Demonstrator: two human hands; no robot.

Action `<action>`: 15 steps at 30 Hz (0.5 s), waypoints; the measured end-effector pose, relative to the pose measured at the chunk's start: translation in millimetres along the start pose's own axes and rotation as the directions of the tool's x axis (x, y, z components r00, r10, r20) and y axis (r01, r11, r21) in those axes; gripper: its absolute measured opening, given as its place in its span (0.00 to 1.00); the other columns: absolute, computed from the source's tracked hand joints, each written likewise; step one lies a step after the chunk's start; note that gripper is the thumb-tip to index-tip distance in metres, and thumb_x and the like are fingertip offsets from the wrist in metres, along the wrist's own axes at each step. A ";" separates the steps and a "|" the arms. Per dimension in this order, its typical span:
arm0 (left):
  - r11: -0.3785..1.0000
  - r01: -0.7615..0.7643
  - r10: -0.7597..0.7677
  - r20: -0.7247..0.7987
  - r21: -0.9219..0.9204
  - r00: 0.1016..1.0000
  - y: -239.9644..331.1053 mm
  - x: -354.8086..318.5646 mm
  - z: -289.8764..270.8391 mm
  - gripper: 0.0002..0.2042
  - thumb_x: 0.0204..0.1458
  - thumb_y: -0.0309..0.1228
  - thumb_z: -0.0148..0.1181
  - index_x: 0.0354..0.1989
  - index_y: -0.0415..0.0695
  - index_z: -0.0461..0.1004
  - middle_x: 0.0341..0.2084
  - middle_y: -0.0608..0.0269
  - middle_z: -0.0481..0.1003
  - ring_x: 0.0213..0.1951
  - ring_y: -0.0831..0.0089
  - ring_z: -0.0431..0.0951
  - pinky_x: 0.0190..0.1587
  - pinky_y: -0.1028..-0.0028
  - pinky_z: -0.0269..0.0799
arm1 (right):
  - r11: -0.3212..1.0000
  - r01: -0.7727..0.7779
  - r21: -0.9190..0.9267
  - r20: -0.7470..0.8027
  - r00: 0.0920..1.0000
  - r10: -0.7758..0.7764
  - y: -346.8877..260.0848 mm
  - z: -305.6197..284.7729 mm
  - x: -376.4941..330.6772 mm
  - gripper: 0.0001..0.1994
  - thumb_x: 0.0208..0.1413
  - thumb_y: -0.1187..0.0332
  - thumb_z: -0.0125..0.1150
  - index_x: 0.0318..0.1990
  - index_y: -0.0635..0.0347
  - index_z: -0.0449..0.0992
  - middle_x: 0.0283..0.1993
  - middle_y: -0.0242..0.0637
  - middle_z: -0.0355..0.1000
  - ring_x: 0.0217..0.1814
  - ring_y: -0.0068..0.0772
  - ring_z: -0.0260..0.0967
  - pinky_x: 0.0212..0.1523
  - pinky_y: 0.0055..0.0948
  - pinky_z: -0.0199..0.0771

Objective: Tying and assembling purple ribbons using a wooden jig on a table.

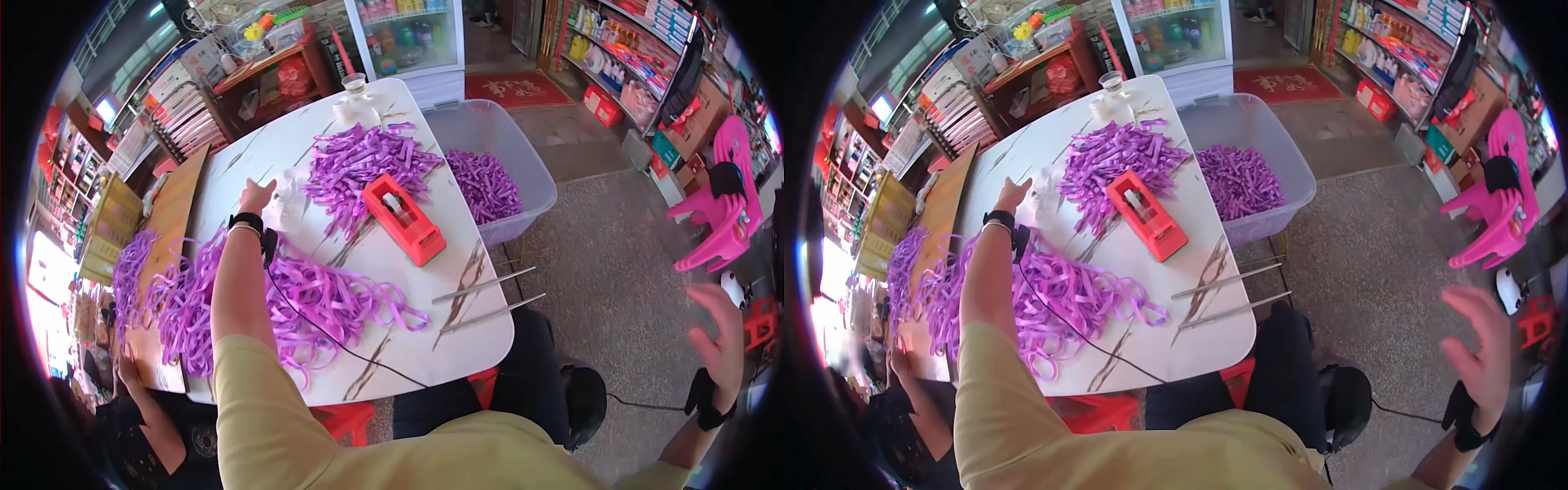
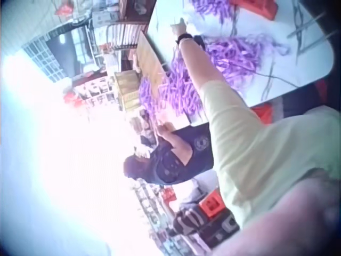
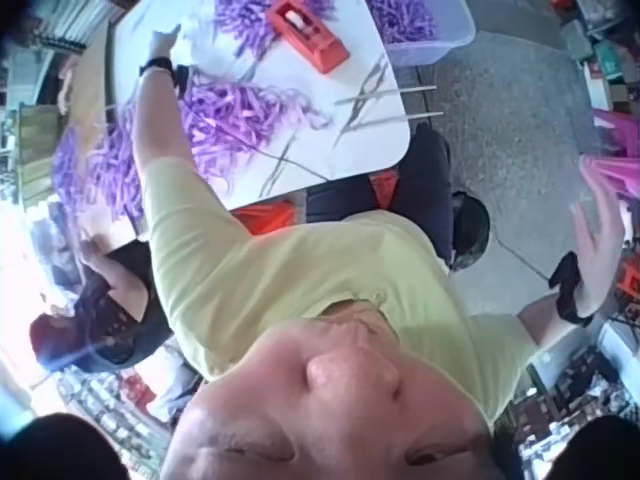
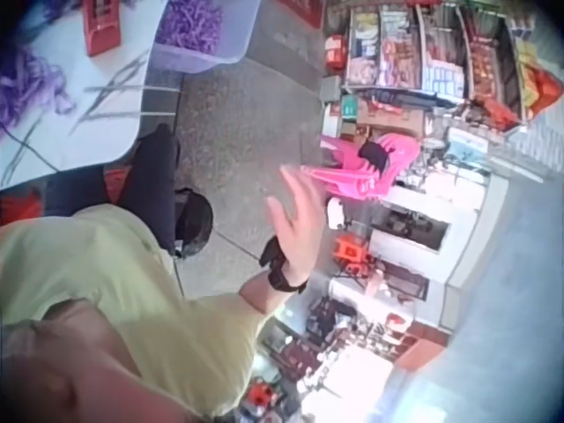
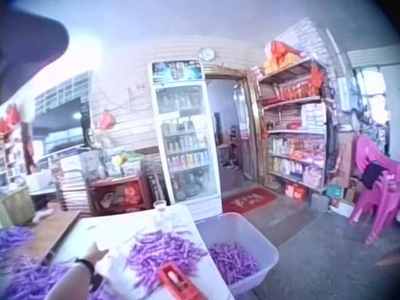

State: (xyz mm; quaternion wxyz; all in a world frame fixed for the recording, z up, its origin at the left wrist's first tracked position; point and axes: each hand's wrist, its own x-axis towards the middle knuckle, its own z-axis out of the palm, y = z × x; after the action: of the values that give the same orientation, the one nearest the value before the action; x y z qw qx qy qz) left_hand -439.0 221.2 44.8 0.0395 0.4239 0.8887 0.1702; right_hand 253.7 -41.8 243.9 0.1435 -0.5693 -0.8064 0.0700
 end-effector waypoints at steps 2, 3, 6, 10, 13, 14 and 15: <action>0.989 0.137 -0.138 0.022 0.051 0.990 -10.7 0.7 4.4 0.45 0.34 0.57 0.57 0.54 0.33 0.51 0.49 0.42 0.62 0.52 0.53 0.63 0.53 0.64 0.59 | 0.992 -0.128 0.017 -0.003 0.992 0.128 29.3 14.7 -11.6 0.19 0.42 0.67 0.54 0.44 0.64 0.68 0.43 0.40 0.66 0.46 0.36 0.63 0.47 0.29 0.60; 0.991 0.126 -0.130 0.085 0.051 0.988 -0.9 3.2 6.1 0.42 0.32 0.57 0.57 0.50 0.34 0.57 0.48 0.44 0.64 0.51 0.55 0.65 0.52 0.65 0.60 | 0.960 -0.280 0.000 -0.030 0.960 0.279 31.4 11.7 -21.9 0.19 0.42 0.70 0.53 0.45 0.64 0.68 0.42 0.39 0.66 0.45 0.33 0.63 0.47 0.27 0.59; 0.989 0.051 -0.063 0.084 0.137 0.995 -3.2 7.6 14.7 0.32 0.28 0.56 0.62 0.32 0.37 0.74 0.33 0.52 0.74 0.38 0.62 0.74 0.42 0.68 0.68 | 0.915 -0.402 0.034 0.016 0.916 0.401 40.7 11.4 -29.4 0.19 0.41 0.74 0.52 0.45 0.63 0.67 0.41 0.38 0.66 0.43 0.31 0.62 0.46 0.26 0.60; 0.999 -0.043 0.042 0.024 0.019 0.999 -18.0 2.3 10.6 0.25 0.30 0.49 0.64 0.25 0.36 0.73 0.13 0.58 0.72 0.19 0.65 0.73 0.27 0.69 0.68 | 0.924 -0.383 -0.004 -0.021 0.924 0.383 55.7 26.8 -23.1 0.19 0.41 0.73 0.52 0.45 0.63 0.67 0.41 0.37 0.67 0.43 0.29 0.63 0.45 0.24 0.61; 0.999 -0.033 0.031 0.075 0.036 0.997 -15.5 -5.0 9.5 0.23 0.32 0.46 0.64 0.25 0.35 0.72 0.18 0.54 0.74 0.24 0.63 0.75 0.30 0.69 0.68 | 0.934 -0.347 0.083 0.032 0.938 0.345 56.4 37.3 -10.7 0.19 0.40 0.74 0.52 0.45 0.64 0.68 0.41 0.37 0.67 0.42 0.29 0.63 0.45 0.25 0.61; 0.988 -0.108 0.109 -0.001 0.106 0.994 -17.1 -6.8 9.5 0.20 0.33 0.44 0.63 0.26 0.36 0.72 0.25 0.50 0.74 0.31 0.59 0.75 0.35 0.67 0.69 | 0.937 -0.328 0.118 0.049 0.945 0.325 57.6 40.7 -7.3 0.19 0.40 0.74 0.51 0.45 0.64 0.68 0.41 0.37 0.67 0.42 0.30 0.64 0.45 0.25 0.61; 0.987 -0.118 0.118 0.009 0.106 0.993 -13.3 -8.9 11.0 0.20 0.33 0.44 0.63 0.26 0.36 0.72 0.25 0.50 0.74 0.31 0.59 0.75 0.35 0.67 0.69 | 0.935 -0.323 0.145 0.068 0.946 0.316 56.1 40.7 -6.9 0.19 0.40 0.75 0.51 0.45 0.64 0.68 0.41 0.37 0.67 0.42 0.30 0.64 0.46 0.25 0.61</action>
State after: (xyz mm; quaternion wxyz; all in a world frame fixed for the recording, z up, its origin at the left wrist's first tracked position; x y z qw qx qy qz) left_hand -440.8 209.7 29.3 0.0081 0.4776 0.8697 0.1242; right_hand 293.5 -27.0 188.7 0.1563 -0.6782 -0.6984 0.1666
